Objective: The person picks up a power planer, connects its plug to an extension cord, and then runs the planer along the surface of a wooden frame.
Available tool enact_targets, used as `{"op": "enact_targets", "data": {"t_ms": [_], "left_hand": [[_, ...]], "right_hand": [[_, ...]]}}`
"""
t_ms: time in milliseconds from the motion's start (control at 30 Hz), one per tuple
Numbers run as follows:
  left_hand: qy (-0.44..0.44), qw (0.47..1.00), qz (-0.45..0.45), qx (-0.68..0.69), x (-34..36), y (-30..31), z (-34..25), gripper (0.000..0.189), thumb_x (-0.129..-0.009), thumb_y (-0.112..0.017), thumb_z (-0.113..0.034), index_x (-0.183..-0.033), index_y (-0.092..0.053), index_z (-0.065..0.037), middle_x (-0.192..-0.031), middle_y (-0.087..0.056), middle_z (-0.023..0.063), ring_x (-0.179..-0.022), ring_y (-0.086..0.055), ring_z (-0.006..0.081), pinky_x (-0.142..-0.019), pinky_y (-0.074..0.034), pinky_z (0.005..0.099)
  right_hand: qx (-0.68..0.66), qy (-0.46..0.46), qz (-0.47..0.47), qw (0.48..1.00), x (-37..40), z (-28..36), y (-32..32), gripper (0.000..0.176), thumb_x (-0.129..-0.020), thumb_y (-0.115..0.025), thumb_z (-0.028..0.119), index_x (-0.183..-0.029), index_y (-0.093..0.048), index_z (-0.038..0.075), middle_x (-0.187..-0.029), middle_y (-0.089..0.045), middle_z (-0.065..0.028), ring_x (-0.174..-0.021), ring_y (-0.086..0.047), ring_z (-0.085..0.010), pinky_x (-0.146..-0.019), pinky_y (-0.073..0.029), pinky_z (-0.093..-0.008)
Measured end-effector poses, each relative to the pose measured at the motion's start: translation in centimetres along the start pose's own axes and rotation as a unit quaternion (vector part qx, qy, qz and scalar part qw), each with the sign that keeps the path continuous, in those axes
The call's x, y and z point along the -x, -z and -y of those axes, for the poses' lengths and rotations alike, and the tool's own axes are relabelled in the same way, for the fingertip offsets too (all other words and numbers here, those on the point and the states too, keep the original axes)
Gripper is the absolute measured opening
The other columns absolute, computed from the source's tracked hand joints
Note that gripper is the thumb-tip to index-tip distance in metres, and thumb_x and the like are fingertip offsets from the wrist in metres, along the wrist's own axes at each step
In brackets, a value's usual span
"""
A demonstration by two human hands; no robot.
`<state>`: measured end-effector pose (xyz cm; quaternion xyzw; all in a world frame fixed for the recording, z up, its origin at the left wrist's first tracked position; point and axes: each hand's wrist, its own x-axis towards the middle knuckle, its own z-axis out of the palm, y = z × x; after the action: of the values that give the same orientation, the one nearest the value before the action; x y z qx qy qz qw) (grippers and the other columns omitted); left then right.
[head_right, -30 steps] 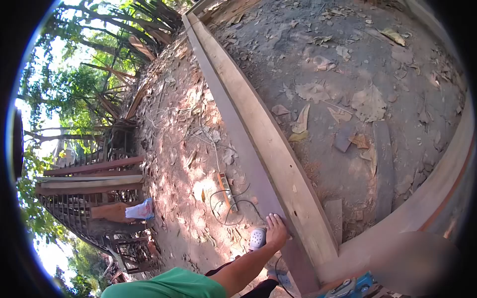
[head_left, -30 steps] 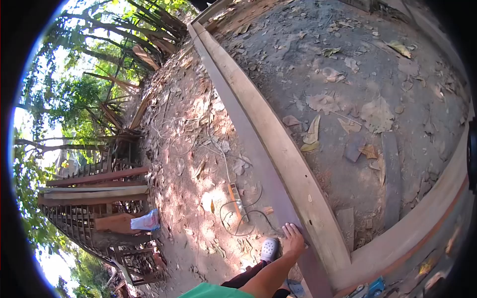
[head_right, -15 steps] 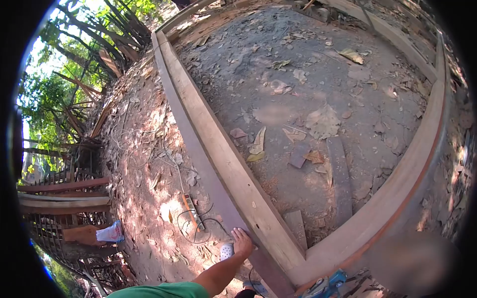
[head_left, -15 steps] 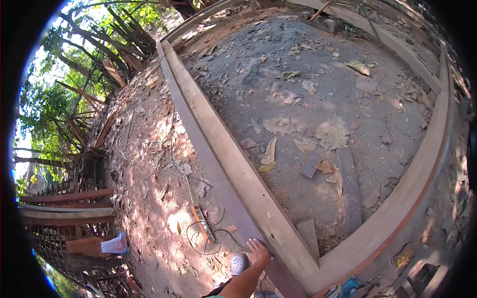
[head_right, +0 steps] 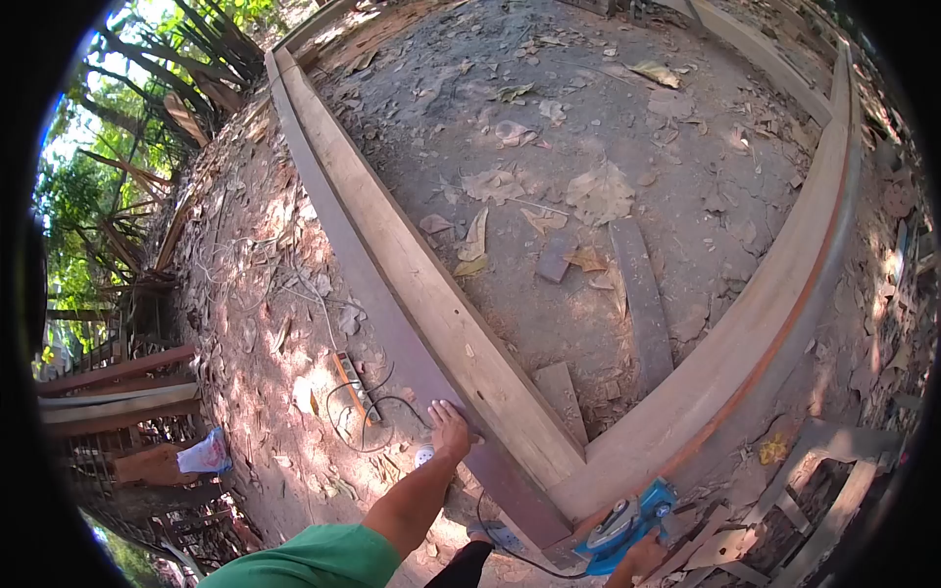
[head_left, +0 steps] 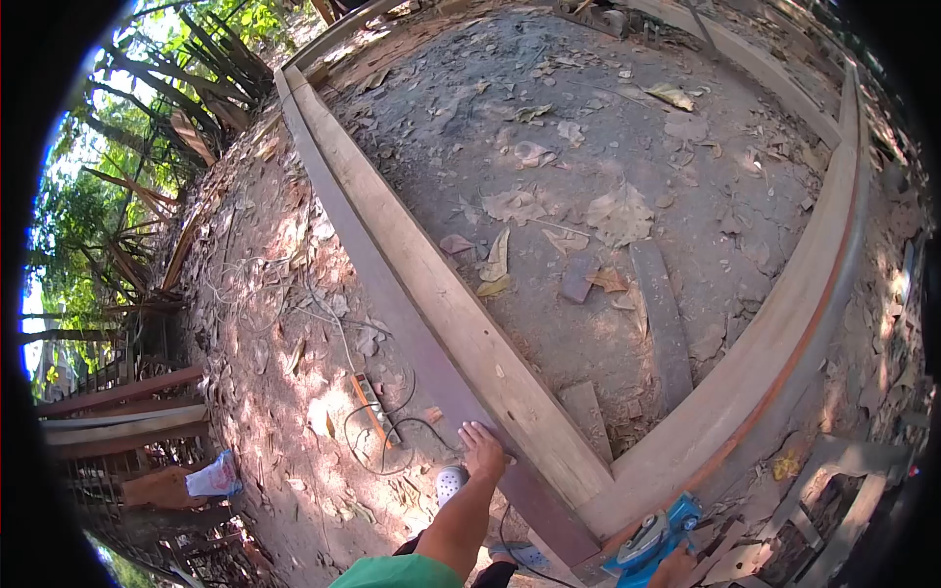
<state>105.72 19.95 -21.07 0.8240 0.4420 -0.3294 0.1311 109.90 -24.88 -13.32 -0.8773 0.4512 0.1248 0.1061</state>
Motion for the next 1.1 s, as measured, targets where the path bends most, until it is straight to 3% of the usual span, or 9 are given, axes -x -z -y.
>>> {"op": "enact_targets", "data": {"t_ms": [167,300,400,500,600,767,867,1100], "left_hand": [[0.022,0.999,0.030,-0.040,-0.3,1.3,-1.5,0.135,-0.065,-0.091,-0.050,-0.153,-0.010,0.014,-0.162,-0.012,0.0335,-0.151,-0.014,0.0484,-0.117,-0.036,0.0478],[0.008,0.997,-0.007,-0.080,-2.2,-1.7,-0.6,0.136,-0.064,-0.091,-0.050,-0.153,-0.010,0.014,-0.162,-0.013,0.0327,-0.151,-0.016,0.0478,-0.116,-0.037,0.0486],[0.012,0.998,0.006,-0.058,-2.1,-1.3,-0.7,0.143,-0.060,-0.092,-0.052,-0.151,-0.007,0.018,-0.159,-0.013,0.0380,-0.149,-0.014,0.0527,-0.117,-0.035,0.0502],[0.023,0.999,0.010,-0.039,-1.9,-1.0,-0.8,0.142,-0.060,-0.093,-0.052,-0.151,-0.008,0.017,-0.159,-0.014,0.0381,-0.149,-0.016,0.0532,-0.118,-0.034,0.0484],[0.032,0.998,0.010,-0.059,-1.6,-0.5,-1.1,0.137,-0.063,-0.092,-0.048,-0.153,-0.010,0.013,-0.162,-0.014,0.0310,-0.150,-0.020,0.0459,-0.114,-0.040,0.0484],[0.037,0.998,0.010,-0.051,-1.0,0.3,-1.5,0.137,-0.062,-0.092,-0.049,-0.153,-0.011,0.014,-0.162,-0.015,0.0320,-0.150,-0.021,0.0465,-0.113,-0.041,0.0491],[0.035,0.998,0.004,-0.058,-1.1,-0.2,-1.4,0.137,-0.063,-0.091,-0.052,-0.153,-0.012,0.014,-0.161,-0.016,0.0333,-0.149,-0.022,0.0476,-0.111,-0.043,0.0490],[0.014,0.996,-0.015,-0.090,-0.8,0.0,-1.4,0.134,-0.064,-0.089,-0.054,-0.152,-0.016,0.015,-0.159,-0.019,0.0346,-0.148,-0.024,0.0495,-0.110,-0.045,0.0491]], "right_hand": [[-0.005,-0.018,0.002,1.000,-0.5,-0.9,-0.1,0.050,-0.090,-0.068,0.044,-0.114,-0.067,0.001,-0.107,-0.071,-0.0187,-0.097,-0.069,-0.0373,-0.084,-0.055,-0.0501],[-0.002,-0.025,-0.011,1.000,-0.2,-1.2,0.1,0.050,-0.090,-0.068,0.044,-0.113,-0.067,0.000,-0.108,-0.072,-0.0195,-0.098,-0.070,-0.0384,-0.085,-0.055,-0.0508],[0.004,-0.036,-0.024,0.999,0.2,-0.9,-0.1,0.051,-0.091,-0.066,0.046,-0.114,-0.067,0.000,-0.109,-0.072,-0.0192,-0.099,-0.069,-0.0382,-0.084,-0.055,-0.0505],[0.014,-0.040,-0.003,0.999,0.7,0.0,0.8,0.052,-0.093,-0.063,0.047,-0.116,-0.067,0.001,-0.111,-0.072,-0.0187,-0.099,-0.070,-0.0379,-0.084,-0.055,-0.0504],[0.009,-0.023,-0.016,1.000,1.0,0.0,0.7,0.050,-0.094,-0.060,0.046,-0.115,-0.069,0.001,-0.110,-0.072,-0.0180,-0.097,-0.070,-0.0374,-0.083,-0.055,-0.0498],[0.008,0.004,-0.009,1.000,1.0,0.3,1.3,0.046,-0.095,-0.060,0.043,-0.106,-0.073,0.000,-0.106,-0.074,-0.0181,-0.096,-0.070,-0.0377,-0.082,-0.054,-0.0491],[-0.007,-0.003,-0.003,1.000,-1.2,-2.8,-1.5,0.044,-0.095,-0.061,0.040,-0.105,-0.073,0.000,-0.107,-0.073,-0.0185,-0.096,-0.070,-0.0382,-0.082,-0.054,-0.0498],[-0.059,-0.052,0.003,0.997,-2.1,-3.9,-2.5,0.045,-0.096,-0.060,0.039,-0.113,-0.071,0.000,-0.110,-0.072,-0.0212,-0.099,-0.070,-0.0393,-0.084,-0.055,-0.0499]]}}
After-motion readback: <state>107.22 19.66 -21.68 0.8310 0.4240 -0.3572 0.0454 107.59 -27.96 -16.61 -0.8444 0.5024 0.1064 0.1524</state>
